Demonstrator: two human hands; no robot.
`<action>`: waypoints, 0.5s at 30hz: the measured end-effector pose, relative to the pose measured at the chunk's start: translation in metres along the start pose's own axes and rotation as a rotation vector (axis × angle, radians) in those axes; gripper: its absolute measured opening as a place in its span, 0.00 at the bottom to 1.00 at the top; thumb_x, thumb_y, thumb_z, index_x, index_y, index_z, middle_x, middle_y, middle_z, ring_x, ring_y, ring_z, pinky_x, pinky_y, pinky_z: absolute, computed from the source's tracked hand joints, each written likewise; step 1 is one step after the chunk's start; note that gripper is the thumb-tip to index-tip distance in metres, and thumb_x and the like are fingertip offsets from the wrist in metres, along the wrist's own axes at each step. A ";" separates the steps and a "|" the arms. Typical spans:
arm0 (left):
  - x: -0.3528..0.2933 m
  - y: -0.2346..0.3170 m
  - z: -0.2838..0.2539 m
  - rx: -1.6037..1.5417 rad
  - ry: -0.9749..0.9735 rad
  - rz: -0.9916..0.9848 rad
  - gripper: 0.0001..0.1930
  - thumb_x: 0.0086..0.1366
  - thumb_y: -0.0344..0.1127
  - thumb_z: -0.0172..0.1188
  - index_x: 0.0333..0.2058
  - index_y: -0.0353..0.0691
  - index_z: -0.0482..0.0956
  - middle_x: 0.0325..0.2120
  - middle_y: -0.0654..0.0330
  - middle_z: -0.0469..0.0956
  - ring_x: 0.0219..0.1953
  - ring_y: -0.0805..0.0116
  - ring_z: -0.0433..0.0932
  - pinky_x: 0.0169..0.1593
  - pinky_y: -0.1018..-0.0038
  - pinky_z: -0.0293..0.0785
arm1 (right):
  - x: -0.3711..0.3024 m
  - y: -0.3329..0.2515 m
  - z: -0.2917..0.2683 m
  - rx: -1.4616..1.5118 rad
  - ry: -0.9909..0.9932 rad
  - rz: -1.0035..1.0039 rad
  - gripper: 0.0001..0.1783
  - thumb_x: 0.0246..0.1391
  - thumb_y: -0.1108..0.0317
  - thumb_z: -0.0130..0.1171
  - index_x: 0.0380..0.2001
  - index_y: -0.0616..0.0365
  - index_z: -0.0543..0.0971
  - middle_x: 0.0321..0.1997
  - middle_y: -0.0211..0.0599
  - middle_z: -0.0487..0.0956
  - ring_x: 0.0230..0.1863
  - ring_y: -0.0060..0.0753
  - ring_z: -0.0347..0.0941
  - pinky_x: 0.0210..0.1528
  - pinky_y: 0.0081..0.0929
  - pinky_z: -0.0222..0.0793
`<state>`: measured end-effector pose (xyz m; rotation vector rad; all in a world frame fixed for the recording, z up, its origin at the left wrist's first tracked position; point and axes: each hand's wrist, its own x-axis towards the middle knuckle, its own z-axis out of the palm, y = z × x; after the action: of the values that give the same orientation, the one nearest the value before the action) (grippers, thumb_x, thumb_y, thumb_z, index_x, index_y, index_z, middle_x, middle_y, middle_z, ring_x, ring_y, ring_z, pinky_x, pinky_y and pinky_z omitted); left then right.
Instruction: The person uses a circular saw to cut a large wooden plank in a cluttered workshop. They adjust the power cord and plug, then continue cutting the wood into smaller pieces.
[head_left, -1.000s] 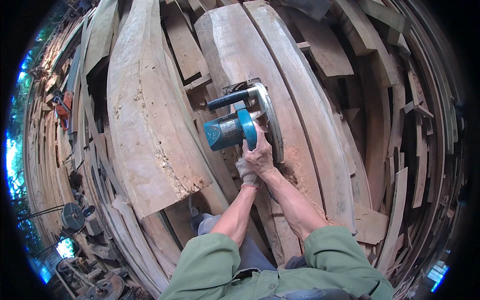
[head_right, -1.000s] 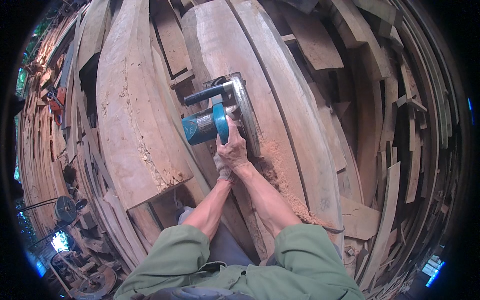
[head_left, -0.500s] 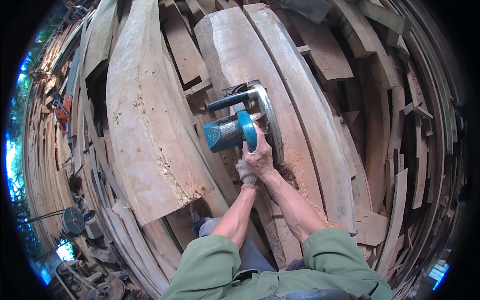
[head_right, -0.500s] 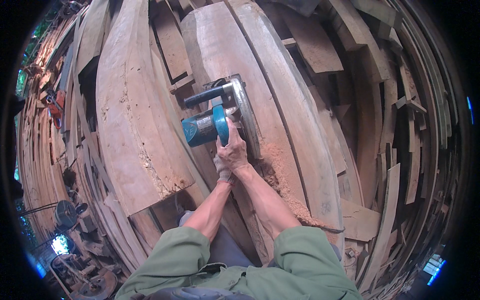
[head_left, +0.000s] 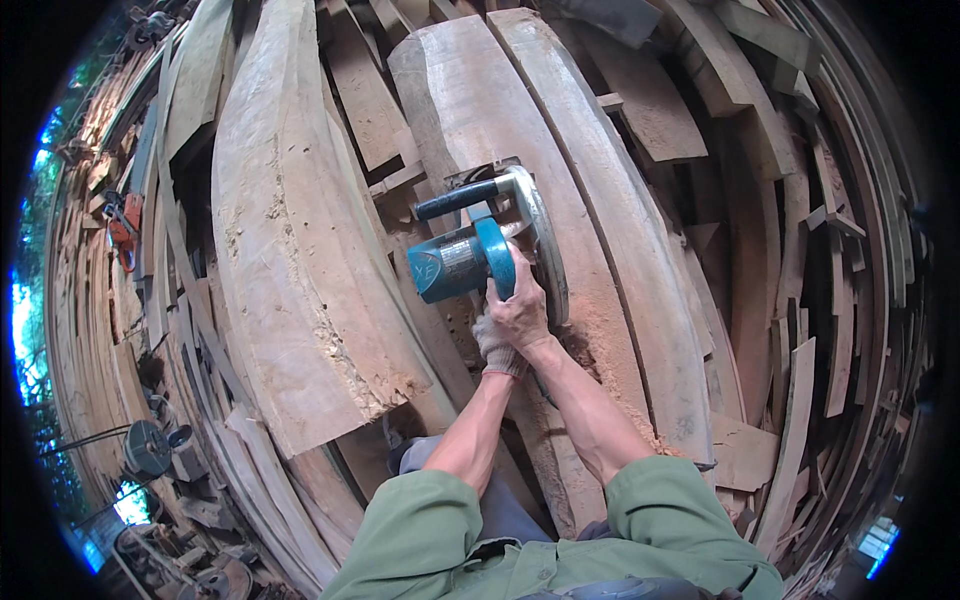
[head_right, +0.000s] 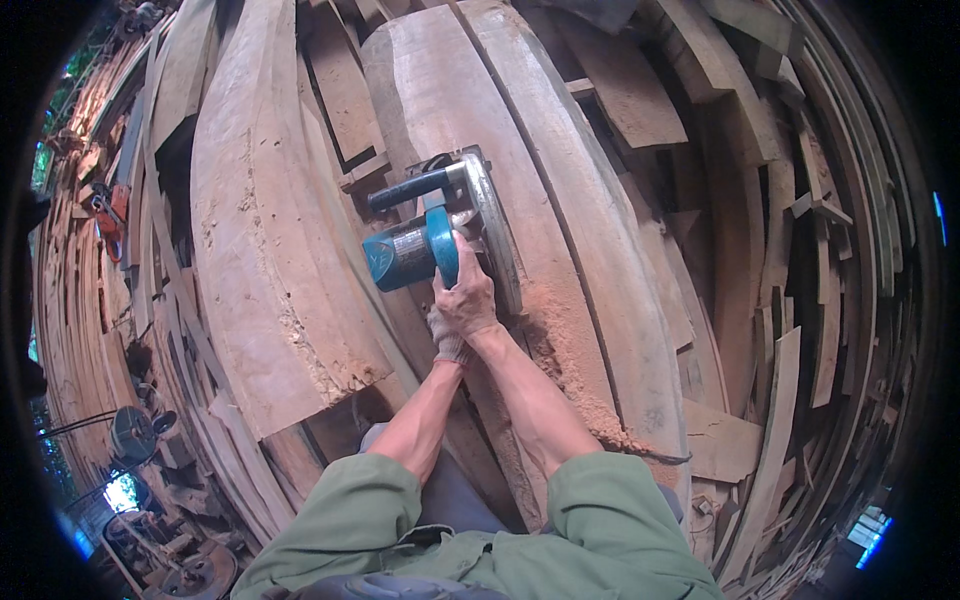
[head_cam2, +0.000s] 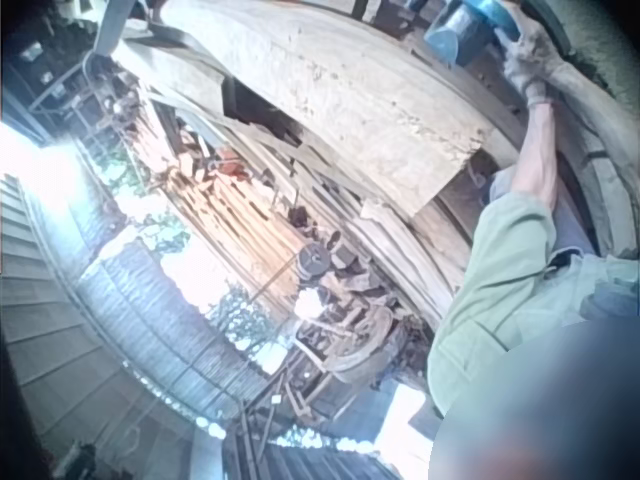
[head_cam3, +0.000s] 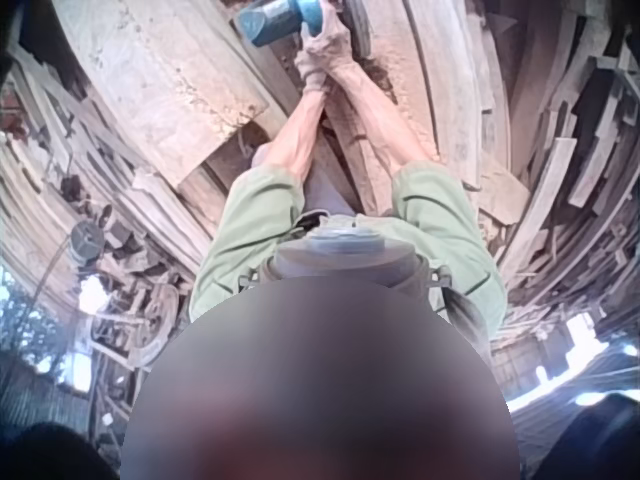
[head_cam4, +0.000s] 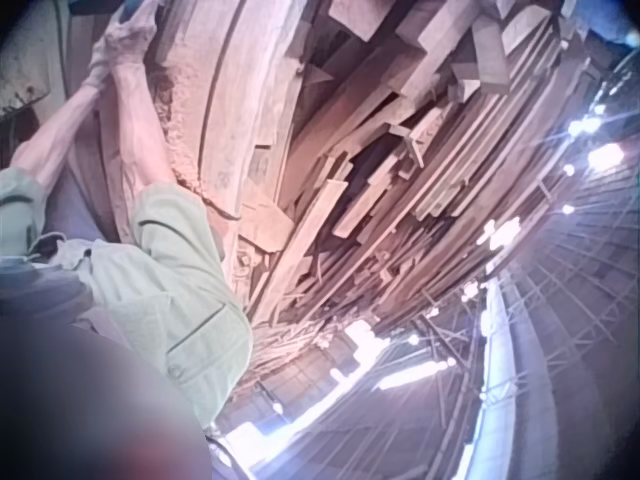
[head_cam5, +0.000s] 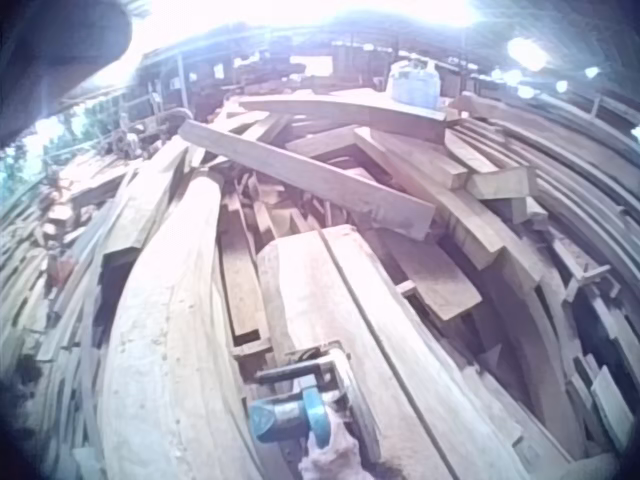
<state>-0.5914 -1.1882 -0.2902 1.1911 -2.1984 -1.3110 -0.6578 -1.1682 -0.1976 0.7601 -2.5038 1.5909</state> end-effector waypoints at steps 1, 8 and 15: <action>0.001 0.001 0.000 0.055 0.016 0.030 0.17 0.63 0.49 0.63 0.46 0.49 0.81 0.30 0.58 0.85 0.32 0.60 0.85 0.31 0.65 0.78 | 0.001 0.000 0.000 0.007 -0.005 0.010 0.35 0.52 0.75 0.61 0.63 0.63 0.62 0.56 0.60 0.75 0.53 0.61 0.76 0.52 0.44 0.78; 0.009 0.006 -0.005 0.244 -0.054 0.032 0.17 0.64 0.49 0.61 0.48 0.49 0.80 0.29 0.59 0.85 0.30 0.59 0.85 0.30 0.64 0.77 | 0.009 0.001 0.005 0.018 -0.001 0.010 0.35 0.52 0.76 0.60 0.63 0.62 0.62 0.55 0.60 0.75 0.53 0.62 0.77 0.51 0.44 0.78; 0.020 0.006 -0.001 0.396 -0.122 -0.033 0.17 0.64 0.49 0.60 0.48 0.51 0.80 0.27 0.62 0.85 0.27 0.62 0.85 0.27 0.65 0.76 | 0.016 0.002 0.009 0.029 -0.008 0.030 0.35 0.52 0.76 0.60 0.63 0.63 0.62 0.55 0.60 0.76 0.53 0.61 0.77 0.52 0.44 0.78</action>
<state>-0.6059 -1.2030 -0.2871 1.3152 -2.6235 -1.0103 -0.6716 -1.1808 -0.1983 0.7369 -2.5149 1.6404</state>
